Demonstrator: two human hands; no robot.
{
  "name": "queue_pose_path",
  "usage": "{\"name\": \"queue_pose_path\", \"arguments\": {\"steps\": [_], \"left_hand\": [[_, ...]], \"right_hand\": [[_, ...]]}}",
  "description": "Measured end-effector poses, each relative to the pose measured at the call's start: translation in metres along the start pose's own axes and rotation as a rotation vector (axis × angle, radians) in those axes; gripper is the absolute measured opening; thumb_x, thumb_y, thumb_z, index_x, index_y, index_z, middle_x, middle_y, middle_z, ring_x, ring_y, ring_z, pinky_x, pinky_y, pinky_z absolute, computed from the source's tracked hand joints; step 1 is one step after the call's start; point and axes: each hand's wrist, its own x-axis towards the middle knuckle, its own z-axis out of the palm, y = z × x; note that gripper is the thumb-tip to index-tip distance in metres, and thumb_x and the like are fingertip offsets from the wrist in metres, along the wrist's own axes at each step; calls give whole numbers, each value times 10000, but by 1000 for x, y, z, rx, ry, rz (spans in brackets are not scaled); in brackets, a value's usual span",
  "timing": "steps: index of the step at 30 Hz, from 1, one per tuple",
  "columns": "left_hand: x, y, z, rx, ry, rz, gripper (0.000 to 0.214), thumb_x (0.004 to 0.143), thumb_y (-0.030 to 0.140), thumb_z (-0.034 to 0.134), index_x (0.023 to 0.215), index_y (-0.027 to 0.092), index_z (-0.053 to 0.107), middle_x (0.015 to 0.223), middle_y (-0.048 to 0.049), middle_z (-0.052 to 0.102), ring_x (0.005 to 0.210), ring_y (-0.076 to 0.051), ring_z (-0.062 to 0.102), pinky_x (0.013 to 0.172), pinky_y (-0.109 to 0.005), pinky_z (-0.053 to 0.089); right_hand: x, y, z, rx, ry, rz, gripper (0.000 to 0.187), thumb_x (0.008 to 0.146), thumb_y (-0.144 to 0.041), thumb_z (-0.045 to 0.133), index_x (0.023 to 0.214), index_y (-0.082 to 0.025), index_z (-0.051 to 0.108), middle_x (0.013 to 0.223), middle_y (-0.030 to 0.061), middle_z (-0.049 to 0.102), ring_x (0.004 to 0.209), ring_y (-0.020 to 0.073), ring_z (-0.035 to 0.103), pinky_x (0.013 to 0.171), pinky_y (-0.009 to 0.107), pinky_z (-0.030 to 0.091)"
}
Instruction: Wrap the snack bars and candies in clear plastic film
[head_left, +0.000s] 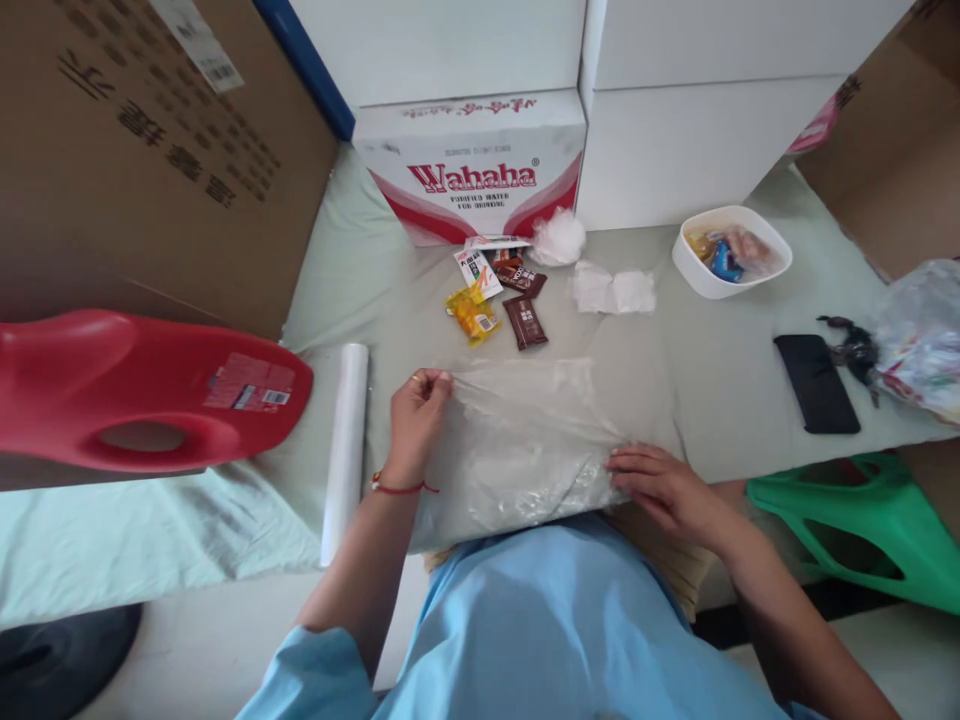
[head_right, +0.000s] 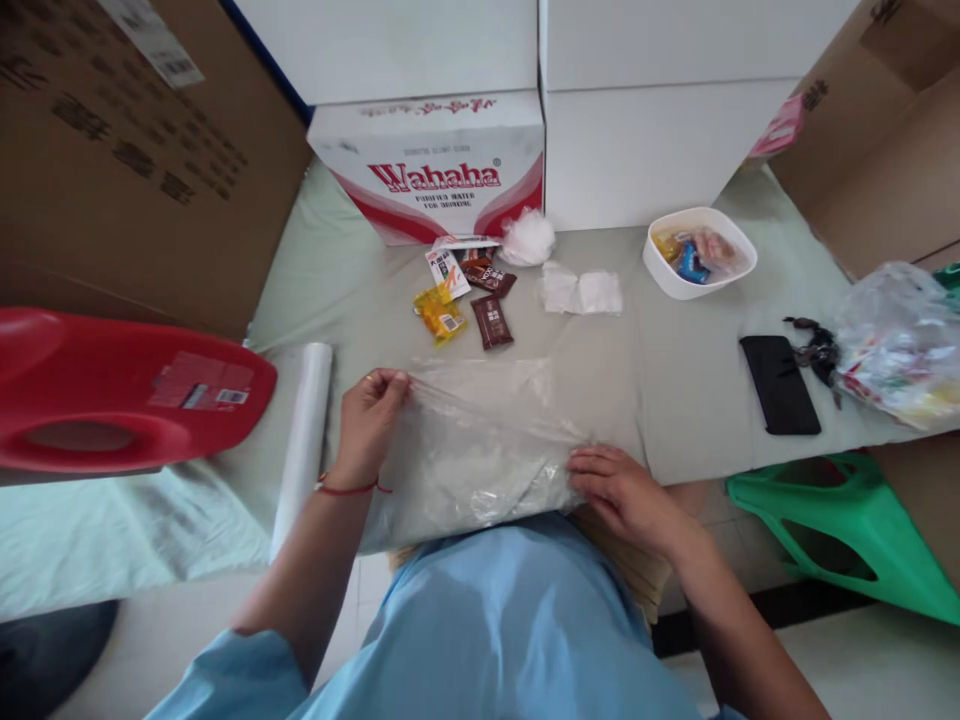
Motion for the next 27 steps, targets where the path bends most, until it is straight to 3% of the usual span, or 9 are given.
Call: {"name": "queue_pose_path", "arguments": {"steps": [3,5,7,9,12,16,20,23,27], "left_hand": [[-4,-2,-11,131,252,15,247,823,318,759,1011,198,653,985,-26,640,853,-170,594,761,-275,490],[-17,6,-17,254,407,119,288,826,278,747,1078,204,630,1134,-59,614,942,-190,609,830,-322,516],[-38,18,-18,339,436,278,178,884,254,680,1051,212,634,1119,-69,614,951,-207,614,872,-366,520],[-59,28,-12,394,297,437,60,931,236,628,984,226,651,1013,-61,645,970,-230,634,930,-399,515],[-80,28,11,458,-32,554,153,988,260,580,1082,228,697,1096,-99,720,1094,-263,665,1013,-437,509],[-85,6,40,668,-287,525,418,1050,354,508,1413,186,629,1515,-194,614,1463,-344,518,1219,-577,358],[-83,-12,41,917,-396,526,563,1084,388,428,1620,215,444,1723,-150,386,1603,-322,349,1311,-634,150],[-79,-16,30,1024,-393,512,610,1102,431,366,1672,213,350,1753,-122,316,1623,-296,315,1326,-631,95],[-74,-18,20,1073,-369,501,670,1097,484,367,1691,180,298,1759,-135,284,1629,-304,303,1325,-645,95]], "right_hand": [[1,0,-5,25,205,138,322,1003,-203,603,1257,-309,769,1308,81,757,1205,252,714,1019,468,600],[9,0,-6,28,384,242,255,1007,-276,627,1204,-307,786,1265,80,764,1154,251,725,986,444,603],[19,3,-8,56,535,349,212,1009,-350,638,1136,-290,797,1157,72,781,1061,237,734,942,412,597],[30,12,-13,123,661,489,248,1018,-419,621,1121,-264,786,1018,55,783,888,205,724,815,358,584],[49,32,-20,139,767,652,340,1010,-496,590,1110,-223,767,896,44,768,729,181,667,700,321,528],[77,46,-17,-39,531,641,368,924,-508,674,1123,-214,770,902,64,771,758,208,665,725,334,505],[94,40,-1,-127,363,607,339,862,-363,701,1157,-213,772,946,70,766,819,214,668,774,334,504],[88,43,1,38,454,656,319,874,-407,646,1072,-190,771,883,60,757,786,205,667,770,334,521],[70,59,-19,133,586,750,396,852,-535,636,1000,-187,753,831,62,745,743,209,662,719,339,529]]}}
